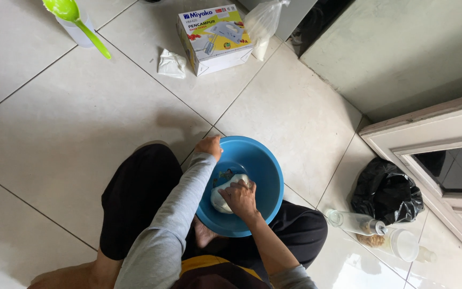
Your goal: The person is kneading a ball of dough in a blue plastic bowl while sitting on the floor.
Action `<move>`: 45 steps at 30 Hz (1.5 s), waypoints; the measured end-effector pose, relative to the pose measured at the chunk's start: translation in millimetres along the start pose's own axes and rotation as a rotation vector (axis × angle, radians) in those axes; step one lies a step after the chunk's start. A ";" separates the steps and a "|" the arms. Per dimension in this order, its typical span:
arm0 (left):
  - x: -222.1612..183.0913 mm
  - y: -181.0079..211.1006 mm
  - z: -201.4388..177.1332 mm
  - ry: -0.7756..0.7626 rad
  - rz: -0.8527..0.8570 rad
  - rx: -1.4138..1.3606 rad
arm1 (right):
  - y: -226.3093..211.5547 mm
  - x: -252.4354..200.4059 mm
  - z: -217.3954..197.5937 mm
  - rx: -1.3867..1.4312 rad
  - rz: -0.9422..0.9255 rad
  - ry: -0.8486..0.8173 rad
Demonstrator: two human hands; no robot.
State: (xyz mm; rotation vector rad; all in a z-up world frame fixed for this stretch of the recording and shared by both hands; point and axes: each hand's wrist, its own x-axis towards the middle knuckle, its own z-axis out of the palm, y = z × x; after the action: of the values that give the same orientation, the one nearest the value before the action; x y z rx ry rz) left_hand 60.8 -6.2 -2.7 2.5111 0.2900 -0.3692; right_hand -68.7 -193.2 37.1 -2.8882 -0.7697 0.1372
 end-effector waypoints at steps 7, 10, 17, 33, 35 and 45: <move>-7.4 3.3 -9.3 0.002 -0.010 0.002 | 22.1 -54.2 -27.5 0.089 0.040 0.021; -5.7 0.0 -3.5 0.002 -0.014 0.010 | 40.4 -59.3 -25.3 0.214 0.086 0.064; -0.8 0.0 0.1 0.013 -0.027 0.013 | 102.1 -8.5 -9.6 0.483 0.318 0.062; -4.1 -0.6 -0.4 -0.006 -0.034 -0.019 | -16.7 45.4 3.4 0.295 0.417 -0.468; -3.2 -1.0 -0.6 -0.025 -0.036 -0.009 | -47.0 21.3 -56.5 0.282 -0.024 -0.097; 1.6 -3.3 5.5 -0.021 -0.046 0.016 | 19.1 -50.5 -45.1 0.308 -0.022 -0.043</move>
State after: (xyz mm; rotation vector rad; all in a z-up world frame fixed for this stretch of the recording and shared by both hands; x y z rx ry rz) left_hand 60.3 -6.5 -9.2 2.5183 0.3378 -0.4178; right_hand -97.4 -240.3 80.8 -2.5924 -0.7168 0.2885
